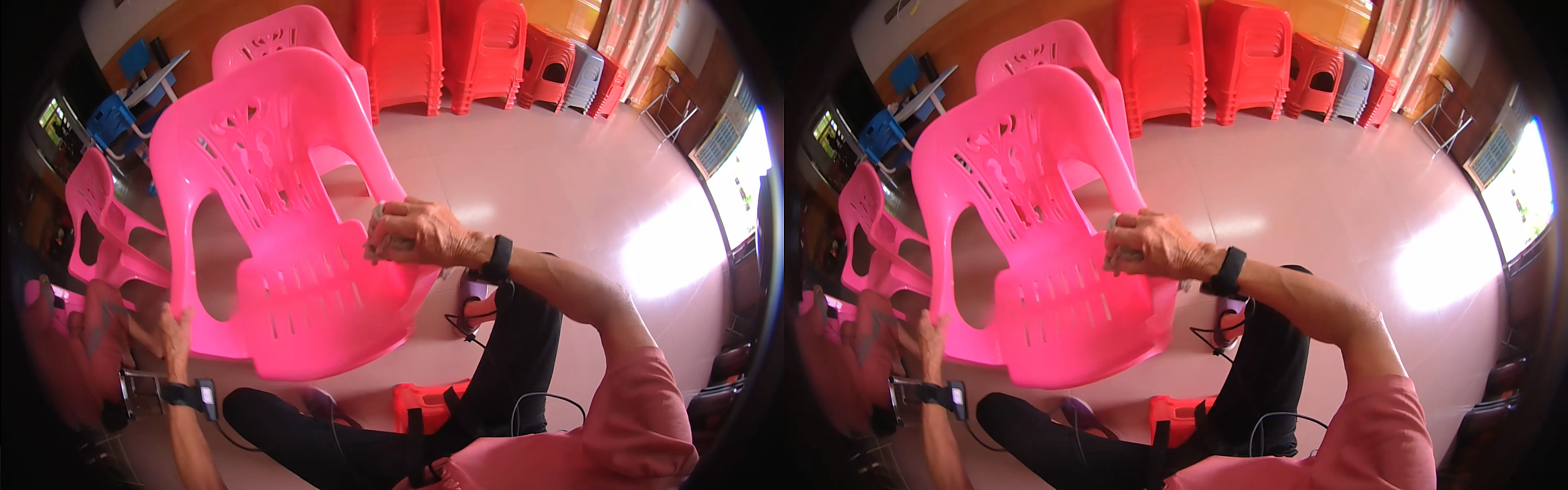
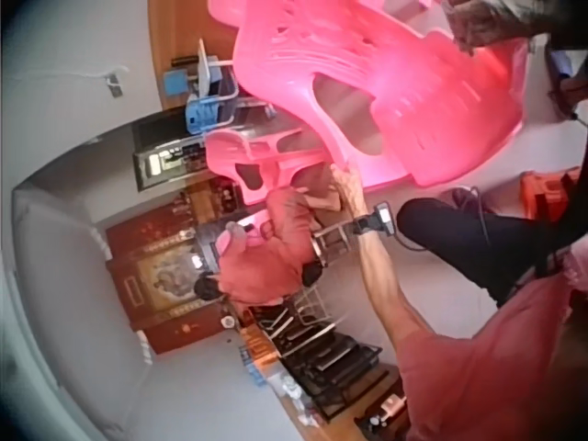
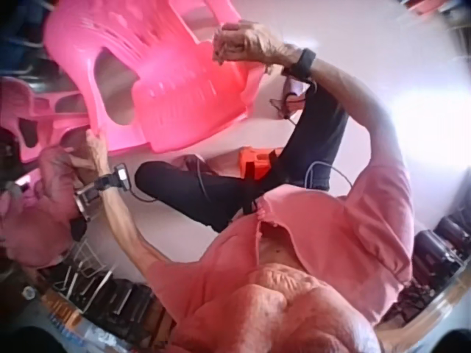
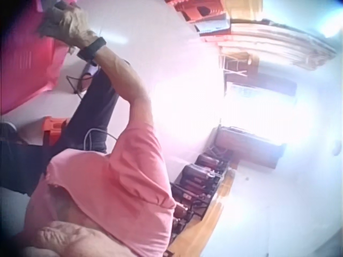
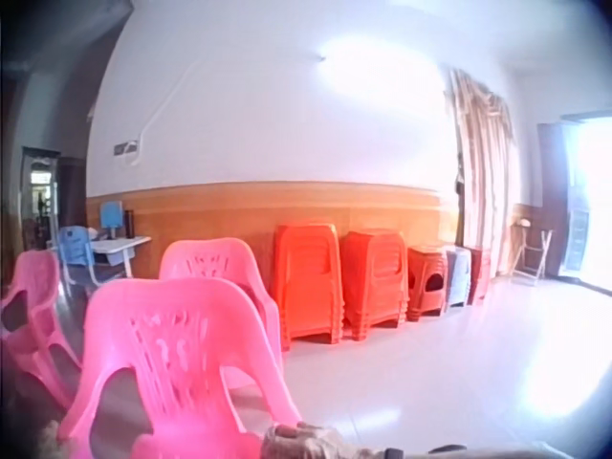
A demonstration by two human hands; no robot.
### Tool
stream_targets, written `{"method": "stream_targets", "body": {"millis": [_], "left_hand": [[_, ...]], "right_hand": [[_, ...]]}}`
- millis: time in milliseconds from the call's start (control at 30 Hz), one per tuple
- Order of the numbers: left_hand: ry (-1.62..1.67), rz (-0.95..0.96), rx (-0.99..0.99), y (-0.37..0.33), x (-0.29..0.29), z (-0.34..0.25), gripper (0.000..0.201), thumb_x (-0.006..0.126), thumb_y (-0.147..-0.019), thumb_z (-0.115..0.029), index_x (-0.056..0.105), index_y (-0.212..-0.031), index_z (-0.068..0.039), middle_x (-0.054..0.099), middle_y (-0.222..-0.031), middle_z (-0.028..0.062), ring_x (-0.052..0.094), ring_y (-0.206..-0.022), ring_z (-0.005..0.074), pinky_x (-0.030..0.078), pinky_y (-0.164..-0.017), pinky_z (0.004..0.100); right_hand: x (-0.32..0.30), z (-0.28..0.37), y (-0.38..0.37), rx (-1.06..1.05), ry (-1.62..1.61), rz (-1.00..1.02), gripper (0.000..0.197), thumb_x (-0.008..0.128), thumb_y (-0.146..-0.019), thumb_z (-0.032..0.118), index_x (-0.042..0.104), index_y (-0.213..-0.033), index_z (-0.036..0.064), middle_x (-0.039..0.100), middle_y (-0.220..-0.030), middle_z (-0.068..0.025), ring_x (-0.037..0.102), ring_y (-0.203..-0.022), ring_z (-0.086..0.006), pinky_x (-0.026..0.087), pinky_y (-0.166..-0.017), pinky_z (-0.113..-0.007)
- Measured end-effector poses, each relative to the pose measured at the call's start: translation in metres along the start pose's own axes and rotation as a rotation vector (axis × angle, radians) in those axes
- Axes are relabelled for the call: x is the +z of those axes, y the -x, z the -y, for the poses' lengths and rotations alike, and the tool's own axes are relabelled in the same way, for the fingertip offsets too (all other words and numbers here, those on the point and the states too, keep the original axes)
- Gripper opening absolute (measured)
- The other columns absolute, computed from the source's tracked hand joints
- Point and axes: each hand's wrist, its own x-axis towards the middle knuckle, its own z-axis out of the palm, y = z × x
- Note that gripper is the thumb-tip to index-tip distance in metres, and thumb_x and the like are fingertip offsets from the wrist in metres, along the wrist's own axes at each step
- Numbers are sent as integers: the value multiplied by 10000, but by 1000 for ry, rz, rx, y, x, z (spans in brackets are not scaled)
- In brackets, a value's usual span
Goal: Wiping down a pink plastic chair with a cloth.
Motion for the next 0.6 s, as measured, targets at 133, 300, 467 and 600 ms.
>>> {"method": "stream_targets", "body": {"millis": [133,300,467,600], "left_hand": [[194,17,-90,23,16,-103,600,658,-851,-307,493,-1206,148,591,-1120,331,598,-1049,447,473,-909,449],[174,88,-140,19,2,-130,471,669,-790,-219,513,-1079,119,598,-1046,306,608,-986,444,488,-875,472],[-63,5,-70,17,12,-128,464,685,-756,-186,501,-1073,98,587,-1009,282,607,-944,435,494,-843,482],[-167,-64,-16,16,21,-125,462,702,-763,-196,505,-1063,95,588,-1006,277,597,-946,434,488,-831,487]], "right_hand": [[-39,-41,9,64,104,-28,148,699,-778,202,639,-906,159,640,-906,-22,639,-847,-268,534,-719,-396],[-42,-28,14,121,221,-162,118,694,-802,213,634,-887,157,634,-873,-22,646,-815,-255,539,-675,-387],[-23,-4,16,128,111,-98,124,686,-806,210,632,-828,100,637,-830,-104,653,-722,-313,531,-617,-417],[-7,-1,-38,214,-64,84,234,688,-787,272,655,-874,58,639,-747,-154,646,-679,-353,514,-607,-445]]}}
